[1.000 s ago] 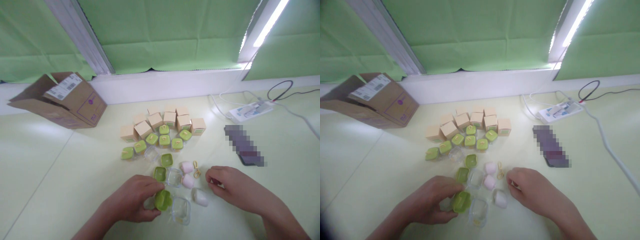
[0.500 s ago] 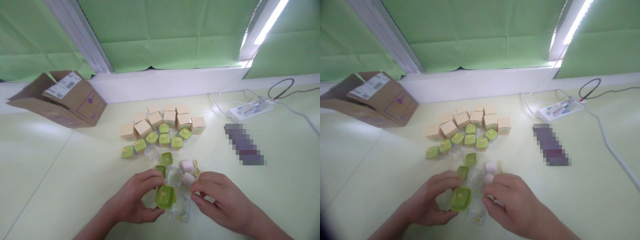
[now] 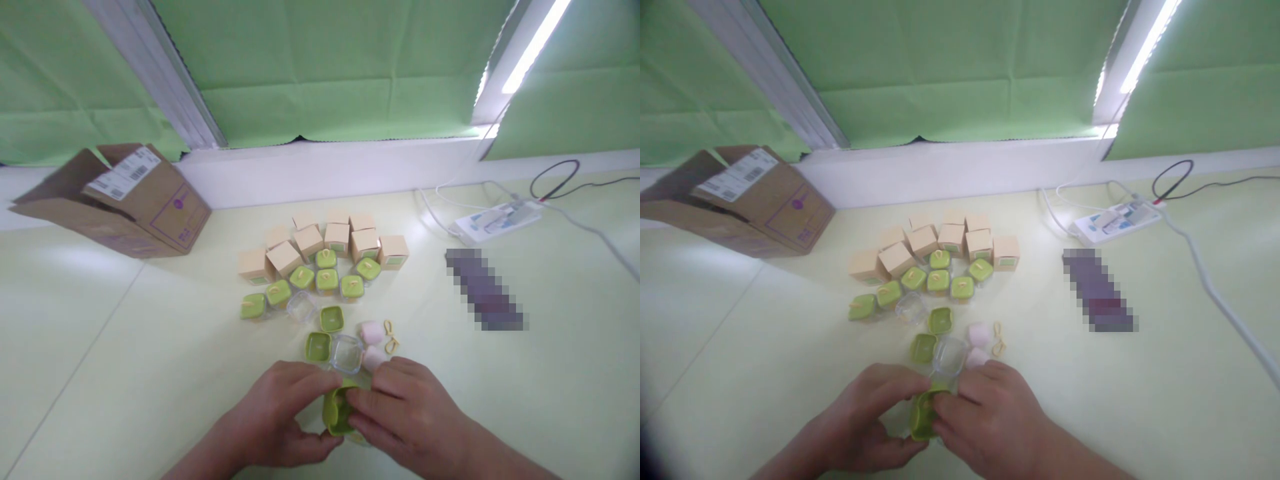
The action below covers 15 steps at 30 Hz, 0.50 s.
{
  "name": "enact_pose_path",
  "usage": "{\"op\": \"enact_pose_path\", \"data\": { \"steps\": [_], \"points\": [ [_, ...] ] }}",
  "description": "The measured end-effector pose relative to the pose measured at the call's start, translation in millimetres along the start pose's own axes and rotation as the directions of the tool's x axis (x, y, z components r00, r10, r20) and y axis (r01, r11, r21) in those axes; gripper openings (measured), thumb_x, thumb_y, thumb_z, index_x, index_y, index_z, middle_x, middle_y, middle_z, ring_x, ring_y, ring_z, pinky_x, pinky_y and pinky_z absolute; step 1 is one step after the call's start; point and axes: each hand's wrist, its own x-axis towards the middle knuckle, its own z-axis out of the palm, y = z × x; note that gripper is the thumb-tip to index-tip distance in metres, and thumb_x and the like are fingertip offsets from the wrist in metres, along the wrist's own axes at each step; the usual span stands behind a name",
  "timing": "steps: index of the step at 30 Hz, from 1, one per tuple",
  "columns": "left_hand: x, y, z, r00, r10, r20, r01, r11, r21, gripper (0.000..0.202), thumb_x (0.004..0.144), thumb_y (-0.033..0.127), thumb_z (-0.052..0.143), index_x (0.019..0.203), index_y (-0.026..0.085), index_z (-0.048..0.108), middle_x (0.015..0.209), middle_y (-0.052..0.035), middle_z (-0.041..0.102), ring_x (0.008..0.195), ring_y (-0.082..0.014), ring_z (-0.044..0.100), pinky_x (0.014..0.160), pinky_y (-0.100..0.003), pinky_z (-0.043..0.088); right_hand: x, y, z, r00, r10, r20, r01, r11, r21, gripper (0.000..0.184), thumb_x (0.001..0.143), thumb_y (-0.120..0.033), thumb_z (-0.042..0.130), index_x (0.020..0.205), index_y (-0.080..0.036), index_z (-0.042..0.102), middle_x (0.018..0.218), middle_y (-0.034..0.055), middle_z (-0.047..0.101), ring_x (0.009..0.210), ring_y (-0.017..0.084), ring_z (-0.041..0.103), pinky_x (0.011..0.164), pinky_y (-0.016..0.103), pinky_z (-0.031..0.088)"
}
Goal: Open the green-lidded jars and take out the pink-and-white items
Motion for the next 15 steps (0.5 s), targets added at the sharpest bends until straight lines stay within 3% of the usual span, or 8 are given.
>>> {"op": "enact_pose_path", "data": {
  "steps": [8,15],
  "points": [
    [1.6,7.8,7.2,0.994,0.032,-0.101,-0.024,0.997,0.076,0.038,0.080,0.036,0.063,0.113,0.022,0.053,0.072,0.0004,0.067,0.059,-0.0144,0.065,0.058,-0.022,0.051,-1.3,0.5,10.0,0.999,-0.050,-0.009,0.049,0.997,-0.066,0.037,0.101,-0.027,0.044,0.068,-0.020,0.059,0.060,-0.0020,0.055,0.054,0.014,0.046,0.053,0.031,0.028],
    [2.3,10.5,11.4,0.991,0.037,-0.125,-0.028,0.997,0.072,0.038,0.077,0.033,0.065,0.113,0.021,0.057,0.070,0.0013,0.065,0.059,-0.0123,0.063,0.059,-0.020,0.051,-4.8,1.7,15.0,0.997,-0.080,-0.019,0.079,0.996,-0.051,0.036,0.099,-0.021,0.047,0.064,-0.019,0.054,0.059,-0.0022,0.054,0.053,0.014,0.044,0.052,0.031,0.026]
  ]
}}
